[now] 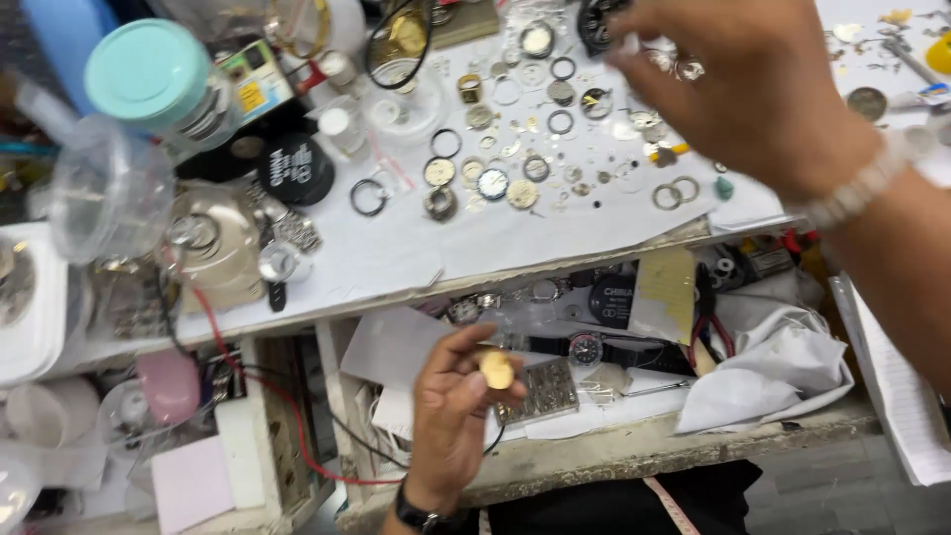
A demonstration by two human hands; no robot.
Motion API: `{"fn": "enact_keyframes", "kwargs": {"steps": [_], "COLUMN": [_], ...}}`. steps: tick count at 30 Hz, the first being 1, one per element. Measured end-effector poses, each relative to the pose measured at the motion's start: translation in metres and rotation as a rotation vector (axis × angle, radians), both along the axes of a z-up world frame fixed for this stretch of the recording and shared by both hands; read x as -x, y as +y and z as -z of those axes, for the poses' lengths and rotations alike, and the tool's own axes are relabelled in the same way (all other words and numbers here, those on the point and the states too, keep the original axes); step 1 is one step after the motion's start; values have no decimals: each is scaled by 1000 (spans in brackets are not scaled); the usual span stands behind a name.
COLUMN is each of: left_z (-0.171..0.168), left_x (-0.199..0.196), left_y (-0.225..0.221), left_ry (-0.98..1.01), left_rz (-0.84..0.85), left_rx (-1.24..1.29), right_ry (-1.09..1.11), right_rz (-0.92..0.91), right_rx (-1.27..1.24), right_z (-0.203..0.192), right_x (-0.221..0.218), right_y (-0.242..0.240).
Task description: Repairing and testing various watches at a cluttered workbench, handling small internal components and using precision tools.
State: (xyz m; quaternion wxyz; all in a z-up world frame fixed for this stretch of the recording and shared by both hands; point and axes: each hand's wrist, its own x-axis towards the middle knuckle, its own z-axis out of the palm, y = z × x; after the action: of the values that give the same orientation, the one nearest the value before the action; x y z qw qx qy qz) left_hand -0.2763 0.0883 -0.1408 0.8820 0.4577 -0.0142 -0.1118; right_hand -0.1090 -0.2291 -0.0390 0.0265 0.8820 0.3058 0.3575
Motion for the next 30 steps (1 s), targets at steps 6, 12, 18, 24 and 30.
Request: {"fn": "enact_keyframes", "kwargs": {"steps": [6, 12, 18, 24, 30], "left_z": [5, 2, 13, -1, 32], "left_x": [19, 33, 44, 33, -2], "left_y": [-19, -25, -26, 9, 47], "left_ry": [126, 54, 82, -63, -500], "left_rz": [115, 187, 262, 416, 146], "left_rx": [-71, -127, -246, -914, -1420], "right_ry": [626, 763, 824, 764, 670], "right_rz": [-361, -274, -242, -30, 273], "right_rx": [-437, -635, -670, -667, -939], "right_z": [29, 74, 92, 114, 155], "right_x": [149, 205, 223, 228, 234], "right_y": [72, 94, 85, 32, -6]}}
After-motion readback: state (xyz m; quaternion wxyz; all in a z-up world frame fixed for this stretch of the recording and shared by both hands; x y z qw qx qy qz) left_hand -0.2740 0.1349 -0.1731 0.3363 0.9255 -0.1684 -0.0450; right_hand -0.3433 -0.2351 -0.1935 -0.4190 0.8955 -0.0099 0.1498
